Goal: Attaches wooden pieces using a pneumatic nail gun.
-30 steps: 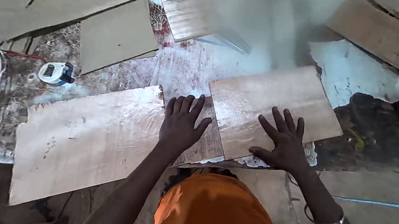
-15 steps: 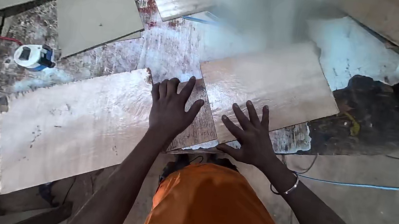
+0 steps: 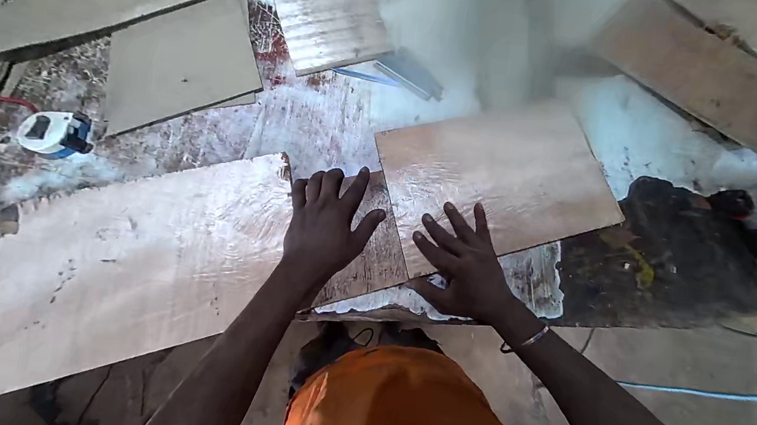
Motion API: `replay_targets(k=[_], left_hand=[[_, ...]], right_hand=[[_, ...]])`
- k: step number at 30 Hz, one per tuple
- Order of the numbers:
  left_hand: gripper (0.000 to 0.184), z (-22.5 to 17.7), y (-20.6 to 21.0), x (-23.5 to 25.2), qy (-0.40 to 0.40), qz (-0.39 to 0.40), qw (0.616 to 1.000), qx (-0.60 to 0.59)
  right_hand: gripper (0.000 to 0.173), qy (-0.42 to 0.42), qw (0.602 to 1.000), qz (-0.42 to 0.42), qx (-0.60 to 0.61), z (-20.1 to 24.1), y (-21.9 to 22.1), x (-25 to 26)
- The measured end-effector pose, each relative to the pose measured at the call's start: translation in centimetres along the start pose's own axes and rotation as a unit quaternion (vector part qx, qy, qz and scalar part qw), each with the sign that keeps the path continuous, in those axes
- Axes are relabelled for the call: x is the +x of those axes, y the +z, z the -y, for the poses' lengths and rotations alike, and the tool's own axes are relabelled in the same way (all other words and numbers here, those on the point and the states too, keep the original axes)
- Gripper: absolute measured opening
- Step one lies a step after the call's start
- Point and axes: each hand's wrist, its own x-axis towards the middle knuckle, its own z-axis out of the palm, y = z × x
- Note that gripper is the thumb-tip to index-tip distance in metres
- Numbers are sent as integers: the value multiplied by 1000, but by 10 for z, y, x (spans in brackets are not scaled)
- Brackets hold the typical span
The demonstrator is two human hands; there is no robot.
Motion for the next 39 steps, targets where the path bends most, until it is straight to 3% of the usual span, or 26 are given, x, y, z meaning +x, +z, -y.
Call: replay_targets(k=[7, 24, 31, 35, 39], left_hand=[[75, -5, 0, 11, 8, -26, 1000, -13], [84, -1, 6, 12, 43, -63, 997, -29], [83, -1, 5, 12, 20, -54, 998, -13], [73, -3, 3, 10, 4, -36, 999, -13], [82, -4, -1, 12, 42, -8, 999, -6]], right_hand=[[54, -18, 999, -24, -17, 0, 5, -5], [62, -30, 999, 44, -4, -3, 1, 2], [65, 0, 998, 64, 4, 2, -1, 2], [57, -24, 1000, -10, 9, 1, 10, -2], [57, -50, 999, -4, 3, 1, 10, -2]])
